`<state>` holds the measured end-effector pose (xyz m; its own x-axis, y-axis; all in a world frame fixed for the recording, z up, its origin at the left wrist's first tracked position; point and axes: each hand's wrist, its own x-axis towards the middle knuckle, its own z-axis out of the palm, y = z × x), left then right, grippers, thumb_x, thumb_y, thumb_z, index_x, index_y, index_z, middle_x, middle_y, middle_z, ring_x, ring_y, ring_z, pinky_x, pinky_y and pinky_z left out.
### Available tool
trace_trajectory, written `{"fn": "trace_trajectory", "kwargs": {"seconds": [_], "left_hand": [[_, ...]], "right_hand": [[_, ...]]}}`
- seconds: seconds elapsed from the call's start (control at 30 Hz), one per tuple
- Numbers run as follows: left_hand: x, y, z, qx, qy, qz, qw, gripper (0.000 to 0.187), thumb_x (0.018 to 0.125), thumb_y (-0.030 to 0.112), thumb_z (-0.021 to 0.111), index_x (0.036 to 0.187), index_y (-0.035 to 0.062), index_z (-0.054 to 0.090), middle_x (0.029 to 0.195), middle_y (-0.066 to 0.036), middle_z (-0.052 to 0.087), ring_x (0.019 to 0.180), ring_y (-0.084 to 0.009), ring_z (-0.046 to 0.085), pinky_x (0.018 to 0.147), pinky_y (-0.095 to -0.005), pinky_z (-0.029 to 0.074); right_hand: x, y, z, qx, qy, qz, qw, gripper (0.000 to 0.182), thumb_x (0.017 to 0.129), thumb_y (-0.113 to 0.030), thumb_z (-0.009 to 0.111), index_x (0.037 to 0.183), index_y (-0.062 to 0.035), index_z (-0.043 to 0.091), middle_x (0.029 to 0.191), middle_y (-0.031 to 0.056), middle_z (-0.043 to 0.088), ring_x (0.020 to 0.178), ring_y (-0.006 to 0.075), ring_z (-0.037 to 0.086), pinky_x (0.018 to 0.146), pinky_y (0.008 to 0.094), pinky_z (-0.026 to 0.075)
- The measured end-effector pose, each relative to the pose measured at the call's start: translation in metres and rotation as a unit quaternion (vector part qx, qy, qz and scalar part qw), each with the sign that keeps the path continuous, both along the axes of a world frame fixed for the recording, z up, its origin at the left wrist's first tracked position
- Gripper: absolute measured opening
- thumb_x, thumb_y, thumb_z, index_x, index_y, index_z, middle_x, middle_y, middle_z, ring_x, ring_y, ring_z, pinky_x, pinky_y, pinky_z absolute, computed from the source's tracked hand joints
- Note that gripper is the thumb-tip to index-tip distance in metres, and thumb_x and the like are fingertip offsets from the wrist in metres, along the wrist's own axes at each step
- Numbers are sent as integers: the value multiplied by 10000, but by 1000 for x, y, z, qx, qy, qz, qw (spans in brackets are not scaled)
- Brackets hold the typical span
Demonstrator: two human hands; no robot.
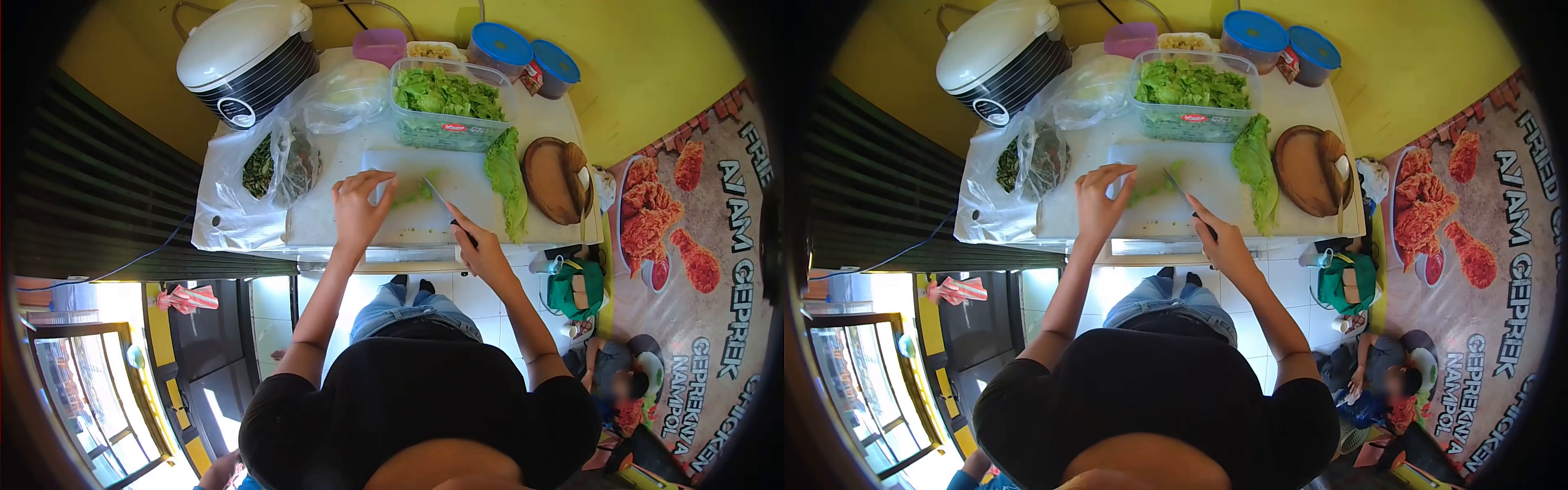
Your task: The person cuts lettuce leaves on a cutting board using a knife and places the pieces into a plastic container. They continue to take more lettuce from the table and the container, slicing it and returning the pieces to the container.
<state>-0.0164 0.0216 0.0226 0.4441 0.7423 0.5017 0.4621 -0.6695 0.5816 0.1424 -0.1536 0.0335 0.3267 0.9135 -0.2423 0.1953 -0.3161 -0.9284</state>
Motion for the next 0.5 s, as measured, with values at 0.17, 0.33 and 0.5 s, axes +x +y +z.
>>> {"fn": "trace_trajectory", "kwargs": {"seconds": [0.17, 0.33, 0.5], "left_hand": [[-22, -12, -18, -58, -4, -55, 997, 126, 782, 104, 743, 907, 88, 748, 849, -80, 642, 810, -259, 628, 706, -370, 496], [-31, -3, -26, 1, 1, -119, 993, 393, 787, 102, 747, 1167, 91, 648, 943, -91, 672, 855, -258, 648, 757, -376, 503], [-31, -7, -21, -138, -46, -75, 987, 577, 768, 115, 779, 1291, 112, 534, 883, -75, 694, 832, -218, 668, 757, -358, 505]], "right_hand": [[3, 3, -1, 27, -23, 3, 999, 457, 1007, -177, 508, 1454, -245, 447, 562, -41, 388, 430, 44, 344, 380, 235, 339], [-7, 9, 18, -31, -30, 56, 997, 446, 1003, -182, 510, 1444, -234, 462, 629, 14, 492, 494, 74, 415, 488, 245, 414], [-10, 21, 18, -11, -74, 106, 992, 437, 993, -172, 516, 1427, -202, 478, 1031, 153, 695, 741, 175, 613, 780, 293, 507]]}}
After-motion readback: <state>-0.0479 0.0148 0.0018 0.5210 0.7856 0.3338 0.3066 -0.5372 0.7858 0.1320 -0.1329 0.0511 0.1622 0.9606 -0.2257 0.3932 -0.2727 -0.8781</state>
